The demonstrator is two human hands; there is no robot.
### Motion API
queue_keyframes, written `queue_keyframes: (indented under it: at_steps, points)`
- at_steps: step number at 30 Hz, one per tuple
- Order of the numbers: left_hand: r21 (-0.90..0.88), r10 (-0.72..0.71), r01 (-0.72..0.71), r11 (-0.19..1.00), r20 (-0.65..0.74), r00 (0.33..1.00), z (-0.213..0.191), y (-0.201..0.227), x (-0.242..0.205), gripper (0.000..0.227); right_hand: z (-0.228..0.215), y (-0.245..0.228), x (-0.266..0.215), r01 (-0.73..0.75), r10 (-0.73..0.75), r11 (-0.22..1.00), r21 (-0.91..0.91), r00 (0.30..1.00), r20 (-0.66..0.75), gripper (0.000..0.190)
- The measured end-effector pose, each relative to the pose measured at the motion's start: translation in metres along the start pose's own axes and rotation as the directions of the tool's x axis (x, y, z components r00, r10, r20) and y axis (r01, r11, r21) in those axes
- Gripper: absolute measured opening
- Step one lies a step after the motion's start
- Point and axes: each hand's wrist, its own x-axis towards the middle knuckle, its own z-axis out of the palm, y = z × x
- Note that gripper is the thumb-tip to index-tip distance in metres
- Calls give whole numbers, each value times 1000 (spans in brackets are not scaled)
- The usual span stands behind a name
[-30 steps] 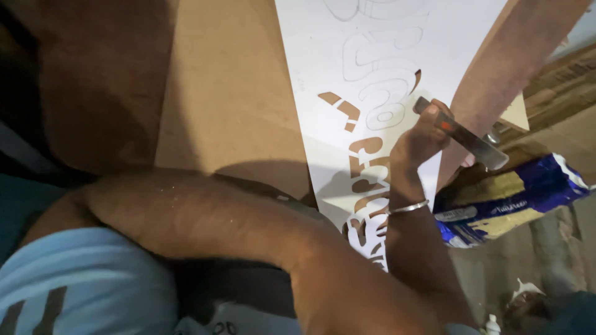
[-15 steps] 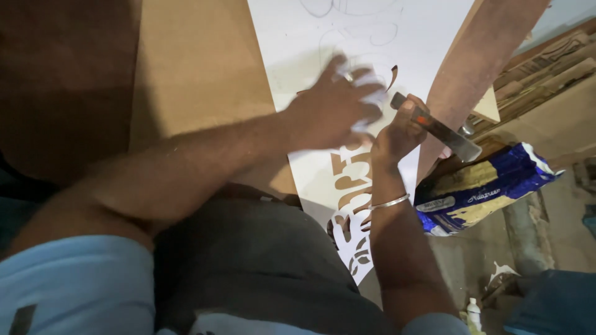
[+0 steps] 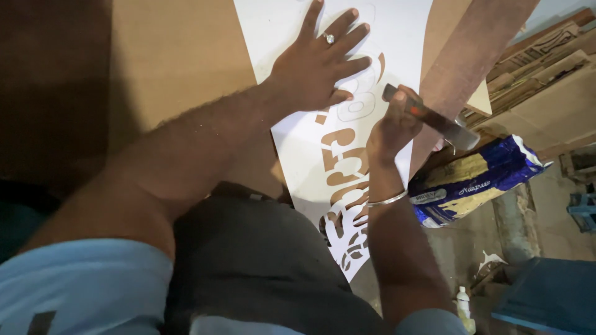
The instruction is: Using a flat scraper tool to clean or remove material around a stencil pattern on a wooden board.
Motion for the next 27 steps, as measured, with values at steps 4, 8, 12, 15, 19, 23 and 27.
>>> queue_keyframes:
  at_steps: [4,8,12,15,19,23,27]
  points:
    - [29,-2,3,1000,-18,1000,5,1,0,66,-7,-4,29,1,11,996,-87,989,144,25]
    - [58,-1,1,998,-8,1000,6,0,0,68,-9,2,69,4,-62,988,157,930,363,17]
    - [63,12,-11,998,-25,1000,9,-2,-4,68,-3,-20,96,79,-92,996,47,837,540,15]
    - [67,8,-4,998,-60,998,11,0,-3,70,0,-39,103,238,-199,971,25,747,635,14]
    - [32,7,-5,999,-61,998,6,0,-6,66,2,-37,105,162,-128,987,6,753,646,14]
    - [16,14,-13,1000,-81,997,9,-1,-7,67,2,-38,108,256,-181,967,-19,732,657,15]
    - [26,6,-5,1000,-67,998,10,0,-6,67,3,-38,108,305,-197,951,-52,726,658,16]
